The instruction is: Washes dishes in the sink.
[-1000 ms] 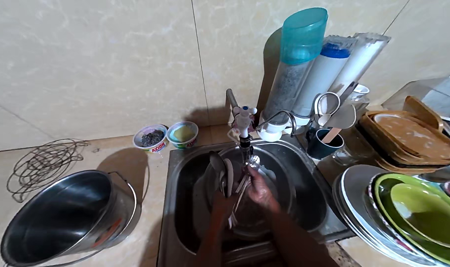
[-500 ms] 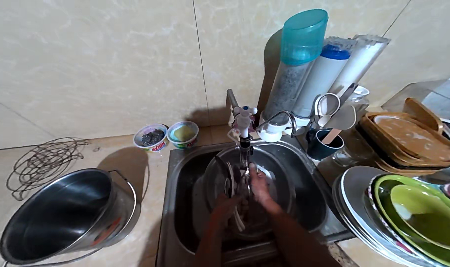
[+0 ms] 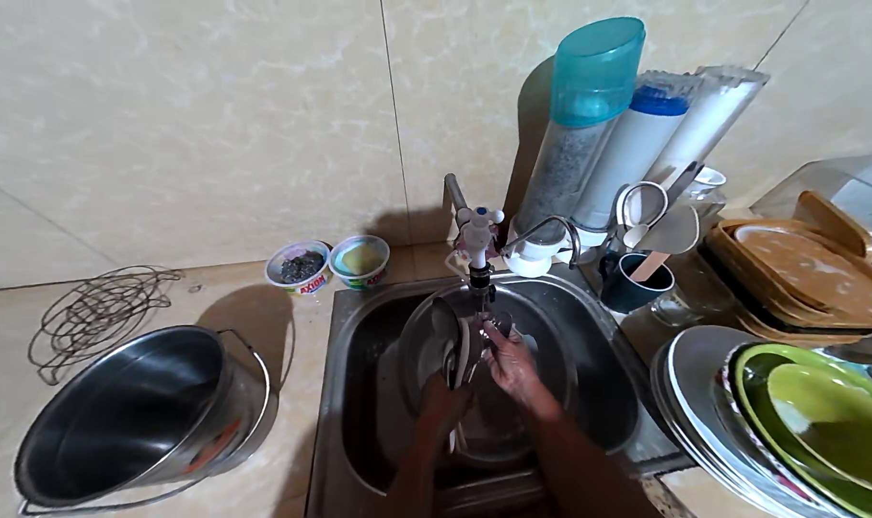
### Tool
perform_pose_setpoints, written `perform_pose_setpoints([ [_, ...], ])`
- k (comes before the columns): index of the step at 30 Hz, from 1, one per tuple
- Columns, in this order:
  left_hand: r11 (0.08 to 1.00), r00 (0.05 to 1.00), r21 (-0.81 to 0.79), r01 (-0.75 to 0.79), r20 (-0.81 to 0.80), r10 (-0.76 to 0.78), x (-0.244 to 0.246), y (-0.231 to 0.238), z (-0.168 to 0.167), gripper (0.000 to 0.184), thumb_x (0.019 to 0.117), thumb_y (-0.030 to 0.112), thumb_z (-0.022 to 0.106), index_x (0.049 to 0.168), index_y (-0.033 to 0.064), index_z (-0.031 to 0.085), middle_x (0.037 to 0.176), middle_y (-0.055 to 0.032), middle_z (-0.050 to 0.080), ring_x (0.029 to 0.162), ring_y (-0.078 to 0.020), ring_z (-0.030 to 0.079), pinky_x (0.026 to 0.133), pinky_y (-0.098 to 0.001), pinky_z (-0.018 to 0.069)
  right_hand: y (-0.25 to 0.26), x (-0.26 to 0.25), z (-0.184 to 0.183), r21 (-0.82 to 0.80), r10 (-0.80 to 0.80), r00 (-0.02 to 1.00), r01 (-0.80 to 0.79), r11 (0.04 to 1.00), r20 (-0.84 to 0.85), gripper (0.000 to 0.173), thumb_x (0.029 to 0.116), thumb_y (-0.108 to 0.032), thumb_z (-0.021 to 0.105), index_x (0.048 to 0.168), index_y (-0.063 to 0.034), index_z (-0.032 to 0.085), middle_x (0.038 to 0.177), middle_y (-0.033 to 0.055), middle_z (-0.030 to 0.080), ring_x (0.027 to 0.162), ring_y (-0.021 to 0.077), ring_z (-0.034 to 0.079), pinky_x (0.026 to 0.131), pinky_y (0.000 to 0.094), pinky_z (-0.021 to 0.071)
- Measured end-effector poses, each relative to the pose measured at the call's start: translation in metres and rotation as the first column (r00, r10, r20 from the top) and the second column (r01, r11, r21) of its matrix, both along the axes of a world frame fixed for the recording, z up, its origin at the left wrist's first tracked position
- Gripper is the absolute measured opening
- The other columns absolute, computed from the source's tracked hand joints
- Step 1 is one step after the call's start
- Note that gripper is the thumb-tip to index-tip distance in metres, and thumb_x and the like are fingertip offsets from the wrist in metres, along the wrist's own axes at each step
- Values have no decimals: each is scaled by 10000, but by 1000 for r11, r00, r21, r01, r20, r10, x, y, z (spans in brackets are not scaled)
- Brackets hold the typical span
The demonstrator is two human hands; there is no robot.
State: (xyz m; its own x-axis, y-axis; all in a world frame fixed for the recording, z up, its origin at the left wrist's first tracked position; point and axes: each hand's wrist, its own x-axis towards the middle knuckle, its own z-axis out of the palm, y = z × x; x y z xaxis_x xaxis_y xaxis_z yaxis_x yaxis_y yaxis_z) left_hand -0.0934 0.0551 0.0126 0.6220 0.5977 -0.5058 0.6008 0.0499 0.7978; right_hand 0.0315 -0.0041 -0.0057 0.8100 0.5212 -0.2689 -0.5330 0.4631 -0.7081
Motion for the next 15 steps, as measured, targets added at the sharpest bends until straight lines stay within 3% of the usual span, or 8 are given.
perform_pose_setpoints([
  [2, 986, 999, 166, 28, -32, -23, 0, -3, 5, 437, 966, 235, 703, 1295, -29, 589, 1093, -208, 680, 974, -302, 681, 890, -485, 548, 4, -1, -3, -115, -31, 995, 41, 993, 90, 133, 1052, -59, 529, 1023, 15, 637, 836, 54, 706, 641, 59, 627, 548, 196, 513],
  [4, 970, 1000, 240, 25, -7, -24, 0, -5, 10, 480, 975, 280, 695, 1301, -52, 580, 1176, -244, 645, 1084, -346, 641, 972, -520, 505, 6, -5, -8, -197, 3, 971, 45, 979, 239, 249, 1072, -110, 506, 947, 24, 674, 796, 50, 704, 673, 70, 639, 636, 228, 544],
  [6, 981, 998, 196, -15, 61, 3, -2, -5, 9, 472, 969, 287, 709, 1282, -47, 593, 1114, -213, 667, 1027, -297, 655, 932, -481, 525, 8, -12, -11, -221, 20, 943, 57, 974, 333, 367, 1102, -162, 439, 915, 19, 698, 782, 40, 705, 710, 74, 656, 701, 253, 564],
  [8, 996, 981, 30, -82, 176, 76, -2, -6, 3, 405, 960, 222, 723, 1247, -33, 594, 1009, -144, 680, 889, -192, 673, 826, -375, 567, 13, -19, -9, -210, -6, 941, 82, 974, 340, 427, 1118, -199, 392, 905, 14, 695, 723, 25, 684, 655, 62, 644, 649, 243, 562],
  [10, 983, 969, -155, -102, 207, 134, -1, -6, 4, 396, 953, 142, 726, 1269, -33, 563, 992, -131, 684, 836, -170, 694, 775, -337, 598, 14, -22, -6, -220, 12, 936, 70, 973, 352, 444, 1124, -215, 367, 932, 12, 697, 704, 9, 656, 624, 48, 609, 617, 228, 534],
  [12, 967, 968, -240, -90, 209, 142, 0, -7, 4, 384, 918, 72, 748, 1241, -23, 564, 949, -105, 676, 776, -147, 677, 719, -298, 588, 14, -23, -4, -201, 55, 923, 25, 979, 381, 426, 1126, -205, 344, 1042, 32, 689, 840, 35, 704, 721, 45, 636, 688, 226, 545],
  [13, 964, 964, -250, -93, 219, 150, 0, -7, 2, 379, 893, 45, 761, 1216, -18, 573, 926, -92, 660, 751, -136, 649, 698, -286, 568, 12, -22, -4, -173, 100, 912, -32, 984, 398, 443, 1132, -224, 297, 1177, 50, 641, 1020, 73, 716, 874, 65, 661, 801, 242, 555],
  [15, 957, 936, -250, -150, 275, 219, 0, -7, -2, 324, 870, -1, 755, 1146, -21, 588, 855, -74, 630, 679, -119, 604, 637, -265, 540, 8, -17, -4, -126, 226, 888, -191, 974, 401, 636, 1113, -398, 111, 1491, 39, 376, 1385, 130, 571, 1179, 130, 594, 984, 299, 508],
])
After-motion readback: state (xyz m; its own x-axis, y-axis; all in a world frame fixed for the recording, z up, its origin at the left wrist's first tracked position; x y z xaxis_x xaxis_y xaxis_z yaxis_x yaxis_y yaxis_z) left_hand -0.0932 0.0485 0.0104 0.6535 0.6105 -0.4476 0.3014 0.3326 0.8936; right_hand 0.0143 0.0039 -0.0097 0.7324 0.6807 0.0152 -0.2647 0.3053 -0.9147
